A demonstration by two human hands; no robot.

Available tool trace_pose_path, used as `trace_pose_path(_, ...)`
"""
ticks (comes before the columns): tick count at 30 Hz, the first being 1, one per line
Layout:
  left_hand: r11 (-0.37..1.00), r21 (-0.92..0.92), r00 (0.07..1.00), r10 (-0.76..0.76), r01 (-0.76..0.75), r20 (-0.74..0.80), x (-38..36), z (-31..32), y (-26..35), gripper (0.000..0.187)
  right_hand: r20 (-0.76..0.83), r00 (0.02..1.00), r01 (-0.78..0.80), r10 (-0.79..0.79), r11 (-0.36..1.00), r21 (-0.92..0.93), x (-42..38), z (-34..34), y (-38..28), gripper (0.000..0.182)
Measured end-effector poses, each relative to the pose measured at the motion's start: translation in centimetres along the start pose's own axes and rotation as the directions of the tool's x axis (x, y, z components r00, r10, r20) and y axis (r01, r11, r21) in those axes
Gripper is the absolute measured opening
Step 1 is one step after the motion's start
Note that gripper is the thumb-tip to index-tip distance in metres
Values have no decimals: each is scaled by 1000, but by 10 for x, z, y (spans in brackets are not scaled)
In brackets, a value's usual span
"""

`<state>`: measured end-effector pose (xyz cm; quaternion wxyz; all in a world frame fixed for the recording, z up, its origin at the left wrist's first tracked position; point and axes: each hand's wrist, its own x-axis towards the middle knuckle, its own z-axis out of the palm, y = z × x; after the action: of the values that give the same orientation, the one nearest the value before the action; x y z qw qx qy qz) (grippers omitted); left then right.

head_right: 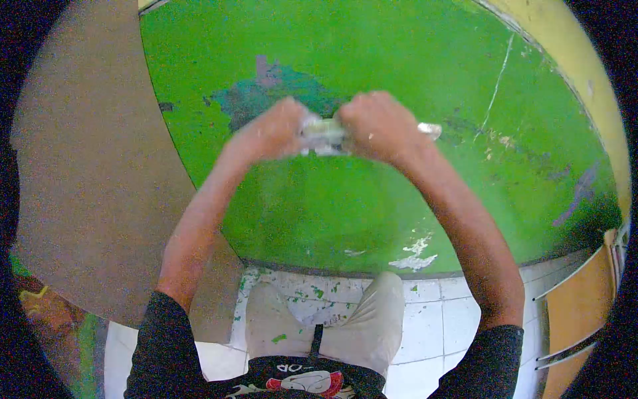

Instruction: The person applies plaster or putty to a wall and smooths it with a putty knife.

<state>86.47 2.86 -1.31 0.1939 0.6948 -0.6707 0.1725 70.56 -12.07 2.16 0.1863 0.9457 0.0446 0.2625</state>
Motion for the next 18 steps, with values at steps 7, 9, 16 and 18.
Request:
trace_pose_path(7, 996, 90, 989, 28, -15, -146, -6, -35, 17, 11, -77, 997, -38, 32, 997, -72, 5, -29, -14, 12)
trace_pose_path(9, 998, 62, 997, -13, 18, -75, -9, -24, 7, 11, -68, 997, -43, 40, 998, -46, 1, -11, -15, 11)
trace_pose_path(16, 997, 68, 999, -25, 28, -48, -26, 2, -1, 18, 12, 1000, -26, 26, 999, -29, -2, 11, -21, 11)
trace_pose_path(18, 998, 55, 992, 15, -8, -122, -17, -27, 2, 24, -78, 996, -51, 48, 998, -28, 4, -18, -21, 12)
